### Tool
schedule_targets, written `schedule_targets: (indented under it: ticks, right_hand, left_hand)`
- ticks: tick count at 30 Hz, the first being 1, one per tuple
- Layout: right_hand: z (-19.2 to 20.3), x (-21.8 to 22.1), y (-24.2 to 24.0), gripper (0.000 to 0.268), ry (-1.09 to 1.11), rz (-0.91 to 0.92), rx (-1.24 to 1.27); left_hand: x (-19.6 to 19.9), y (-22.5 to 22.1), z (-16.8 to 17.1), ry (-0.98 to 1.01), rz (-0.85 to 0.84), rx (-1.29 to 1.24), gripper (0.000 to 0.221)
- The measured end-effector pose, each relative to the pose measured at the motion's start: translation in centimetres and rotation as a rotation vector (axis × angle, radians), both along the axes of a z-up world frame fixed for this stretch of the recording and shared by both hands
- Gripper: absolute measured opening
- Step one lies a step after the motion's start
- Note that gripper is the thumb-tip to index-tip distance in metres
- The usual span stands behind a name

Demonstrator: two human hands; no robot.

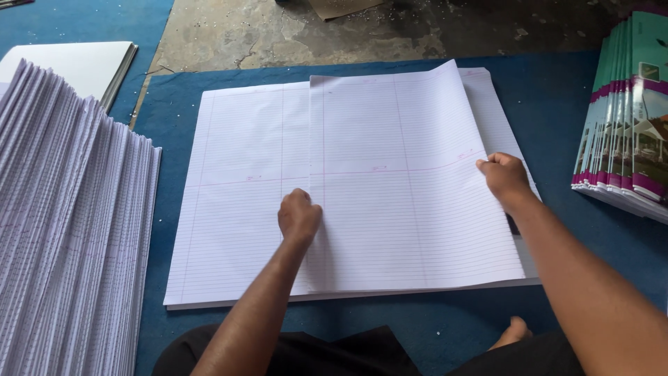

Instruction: The person folds a stack of large lined paper sheets in half using a small wooden block to press and crease the fold. They repeatedly fold, crease, and stack the sheets on the left side of the workspace.

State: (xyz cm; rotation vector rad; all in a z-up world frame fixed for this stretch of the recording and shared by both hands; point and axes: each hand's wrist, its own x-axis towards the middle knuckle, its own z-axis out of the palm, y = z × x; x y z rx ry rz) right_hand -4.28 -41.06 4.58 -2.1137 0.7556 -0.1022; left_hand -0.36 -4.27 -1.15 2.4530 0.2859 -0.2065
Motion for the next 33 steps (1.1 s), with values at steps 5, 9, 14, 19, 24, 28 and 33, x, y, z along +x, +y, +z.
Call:
schedule_targets:
  ticks: [5, 9, 14, 19, 24, 28, 33]
  right_hand:
    - [-0.7, 0.6, -2.0, 0.022, -0.003, 0.076, 0.017]
    - [-0.2, 1.4, -0.8, 0.028, -0.011, 0.206, -0.016]
    - [0.2, 2.1, 3.7, 0.049, 0.031, 0.287, -0.013]
    - [0.3, 2.1, 8.3, 0.049, -0.004, 0.39, -0.279]
    - [-0.4, 2.4, 10.1, 0.024, -0.011, 0.479, -0.343]
    - [-1.3, 2.2, 10.5, 0.032, -0.127, 0.553, -0.321]
    - [-1.4, 1.9, 10.3, 0.056, -0.089, 0.442, -0.336]
  left_hand:
    - [-0.8, -0.5, 0.9, 0.049, 0.007, -0.038, 0.022]
    - [-0.5, -0.4, 1.0, 0.134, 0.038, -0.072, 0.02]
    - [-0.3, -0.2, -0.1, 0.013, 0.046, -0.081, 0.026]
    - [0.0, -0.2, -0.5, 0.033, 0.063, -0.06, 0.021]
    - [0.2, 0.0, -0.3, 0.05, 0.067, -0.076, 0.017]
    - [0.2, 0.1, 0.1, 0.065, 0.072, -0.083, 0.012]
    - [0.3, 0.3, 0.5, 0.135, 0.059, -0.083, 0.013]
